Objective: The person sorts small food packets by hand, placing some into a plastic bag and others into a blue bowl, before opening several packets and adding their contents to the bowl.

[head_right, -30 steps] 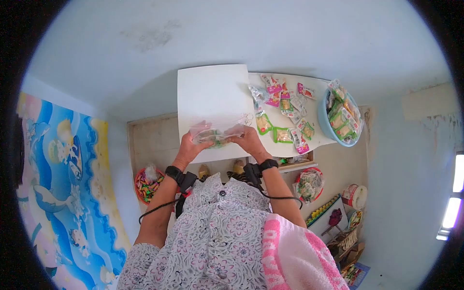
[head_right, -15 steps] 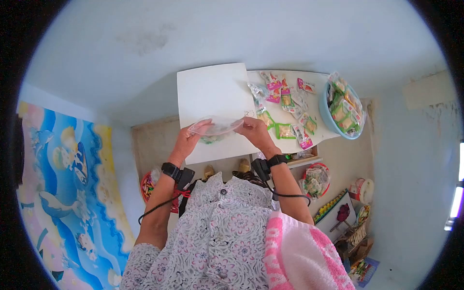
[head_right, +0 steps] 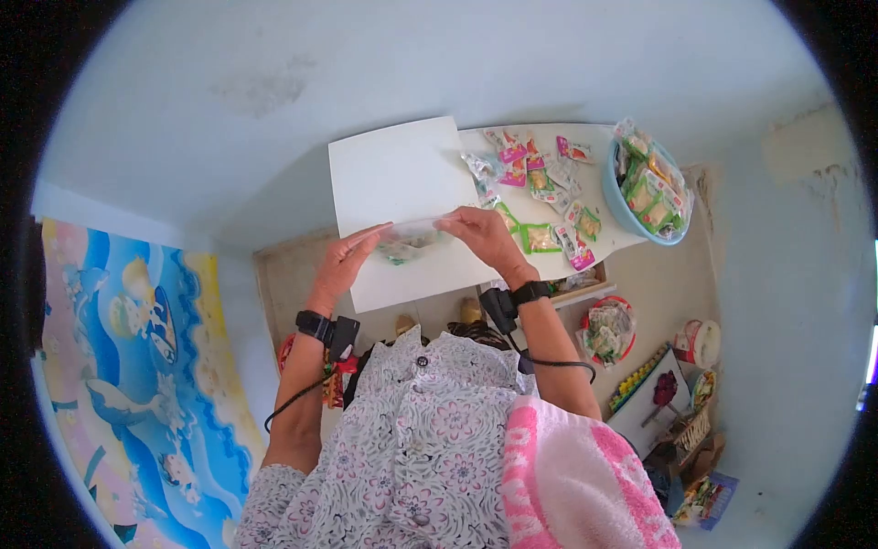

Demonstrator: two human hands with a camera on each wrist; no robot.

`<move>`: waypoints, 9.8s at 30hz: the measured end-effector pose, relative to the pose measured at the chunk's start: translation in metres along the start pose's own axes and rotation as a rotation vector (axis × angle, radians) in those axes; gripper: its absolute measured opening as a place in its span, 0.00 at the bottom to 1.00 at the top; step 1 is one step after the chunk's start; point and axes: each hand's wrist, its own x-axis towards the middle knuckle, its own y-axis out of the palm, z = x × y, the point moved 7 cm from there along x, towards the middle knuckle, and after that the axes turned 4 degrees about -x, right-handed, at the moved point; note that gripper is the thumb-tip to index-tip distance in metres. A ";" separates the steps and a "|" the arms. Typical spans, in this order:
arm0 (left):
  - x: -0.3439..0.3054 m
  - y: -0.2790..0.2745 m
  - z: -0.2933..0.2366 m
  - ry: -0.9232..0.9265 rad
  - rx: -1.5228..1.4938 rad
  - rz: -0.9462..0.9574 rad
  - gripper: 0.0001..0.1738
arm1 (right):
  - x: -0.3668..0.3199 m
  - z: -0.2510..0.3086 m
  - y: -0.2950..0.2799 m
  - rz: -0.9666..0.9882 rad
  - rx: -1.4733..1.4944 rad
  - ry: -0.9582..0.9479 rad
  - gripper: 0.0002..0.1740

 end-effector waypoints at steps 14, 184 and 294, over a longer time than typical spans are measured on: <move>0.012 0.013 0.010 -0.103 -0.331 0.013 0.27 | -0.005 -0.026 0.036 0.250 -0.115 0.054 0.18; 0.559 0.756 0.016 0.999 1.086 0.849 0.21 | -0.320 -0.357 -0.146 -0.930 0.601 0.832 0.13; 0.000 0.032 0.151 -0.510 0.100 0.022 0.13 | -0.200 -0.314 -0.024 -0.731 -0.290 0.867 0.11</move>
